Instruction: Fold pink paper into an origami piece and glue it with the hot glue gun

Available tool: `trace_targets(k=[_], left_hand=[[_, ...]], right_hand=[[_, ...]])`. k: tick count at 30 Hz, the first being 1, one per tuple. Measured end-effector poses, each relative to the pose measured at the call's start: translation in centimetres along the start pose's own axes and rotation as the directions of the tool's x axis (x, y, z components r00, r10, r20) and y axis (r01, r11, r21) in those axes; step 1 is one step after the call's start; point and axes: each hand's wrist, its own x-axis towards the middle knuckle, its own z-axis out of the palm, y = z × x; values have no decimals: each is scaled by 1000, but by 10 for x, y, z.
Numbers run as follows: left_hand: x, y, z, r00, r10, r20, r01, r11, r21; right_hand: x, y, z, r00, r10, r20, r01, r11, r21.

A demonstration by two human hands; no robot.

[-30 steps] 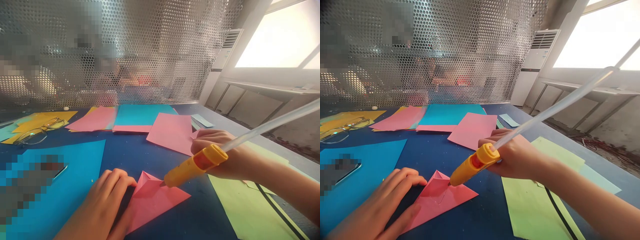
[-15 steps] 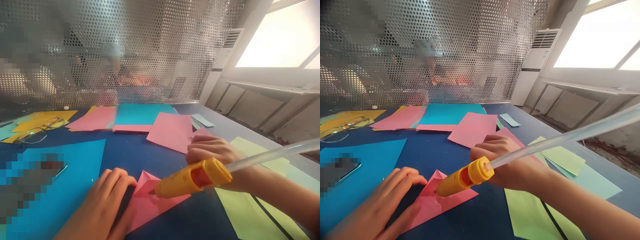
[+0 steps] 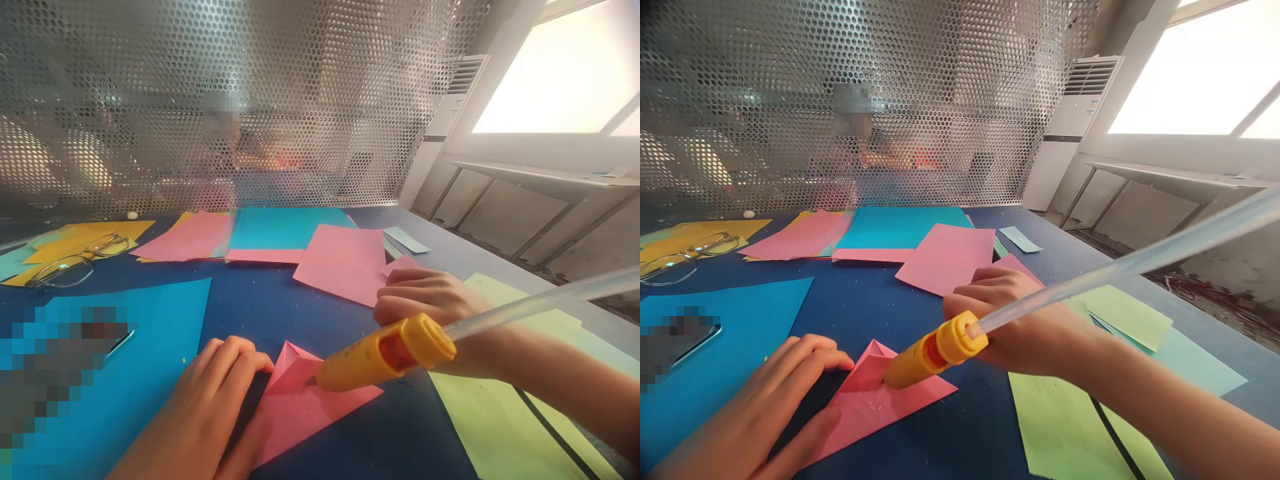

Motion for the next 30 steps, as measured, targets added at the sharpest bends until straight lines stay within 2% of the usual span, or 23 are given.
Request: trace_targets(k=[5, 11, 14, 21, 30], left_hand=[[0, 0, 0, 1000, -4, -18, 3, 1000, -27], [1, -1, -1, 999, 45, -14, -44, 999, 12], [2, 0, -2, 1000, 30, -5, -30, 999, 21], [3, 0, -2, 998, 62, -8, -61, 996, 64], [0, 2, 0, 1000, 10, -2, -10, 1000, 18]], right_hand=[[-1, 0, -4, 1000, 15, 4, -15, 1000, -13], [4, -10, 7, 1000, 1, 2, -1, 999, 34], [5, -12, 12, 1000, 6, -1, -6, 999, 44], [4, -11, 13, 999, 30, 17, -31, 997, 73], [2, -9, 7, 997, 51, 65, -56, 995, 79]])
